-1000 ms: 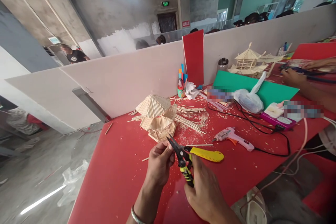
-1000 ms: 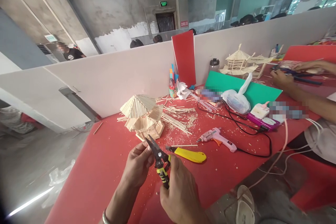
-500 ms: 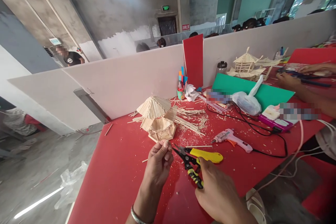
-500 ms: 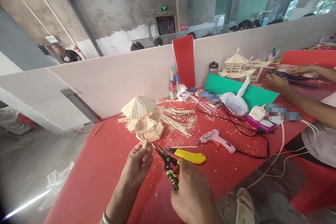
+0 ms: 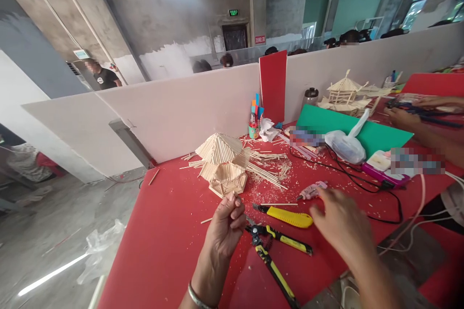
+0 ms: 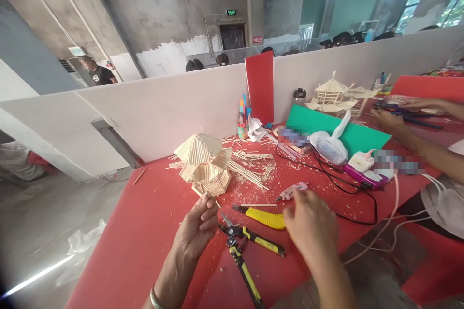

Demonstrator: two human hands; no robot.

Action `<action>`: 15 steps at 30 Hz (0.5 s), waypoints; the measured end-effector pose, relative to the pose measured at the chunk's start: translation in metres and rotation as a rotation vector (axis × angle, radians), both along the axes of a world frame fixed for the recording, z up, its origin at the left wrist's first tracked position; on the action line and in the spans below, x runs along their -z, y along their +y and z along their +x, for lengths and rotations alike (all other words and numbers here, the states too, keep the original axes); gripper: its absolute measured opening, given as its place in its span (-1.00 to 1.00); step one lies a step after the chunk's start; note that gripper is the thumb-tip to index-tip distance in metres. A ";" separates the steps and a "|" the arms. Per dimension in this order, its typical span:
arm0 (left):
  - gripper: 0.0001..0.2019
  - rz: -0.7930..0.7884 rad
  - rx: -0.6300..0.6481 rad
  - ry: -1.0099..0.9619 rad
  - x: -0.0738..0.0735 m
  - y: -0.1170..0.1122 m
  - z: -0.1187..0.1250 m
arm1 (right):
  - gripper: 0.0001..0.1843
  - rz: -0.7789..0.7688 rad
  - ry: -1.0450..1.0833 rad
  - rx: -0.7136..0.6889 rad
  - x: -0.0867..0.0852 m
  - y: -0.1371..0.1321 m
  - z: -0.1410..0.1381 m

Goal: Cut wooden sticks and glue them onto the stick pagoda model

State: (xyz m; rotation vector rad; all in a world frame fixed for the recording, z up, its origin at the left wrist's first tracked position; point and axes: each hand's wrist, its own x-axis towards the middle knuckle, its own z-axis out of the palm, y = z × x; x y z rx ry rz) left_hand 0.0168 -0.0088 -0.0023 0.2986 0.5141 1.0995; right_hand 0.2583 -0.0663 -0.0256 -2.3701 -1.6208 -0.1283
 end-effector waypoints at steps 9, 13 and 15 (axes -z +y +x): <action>-0.82 -0.023 -0.069 -0.046 -0.002 0.003 -0.006 | -0.45 -0.208 0.130 0.096 0.052 0.027 0.081; -0.85 -0.032 -0.108 -0.068 -0.003 0.006 -0.010 | -0.53 -0.163 0.163 0.091 0.056 0.040 0.087; -0.86 -0.043 -0.118 -0.082 -0.003 0.006 -0.011 | -0.60 -0.099 0.175 0.092 0.048 0.042 0.085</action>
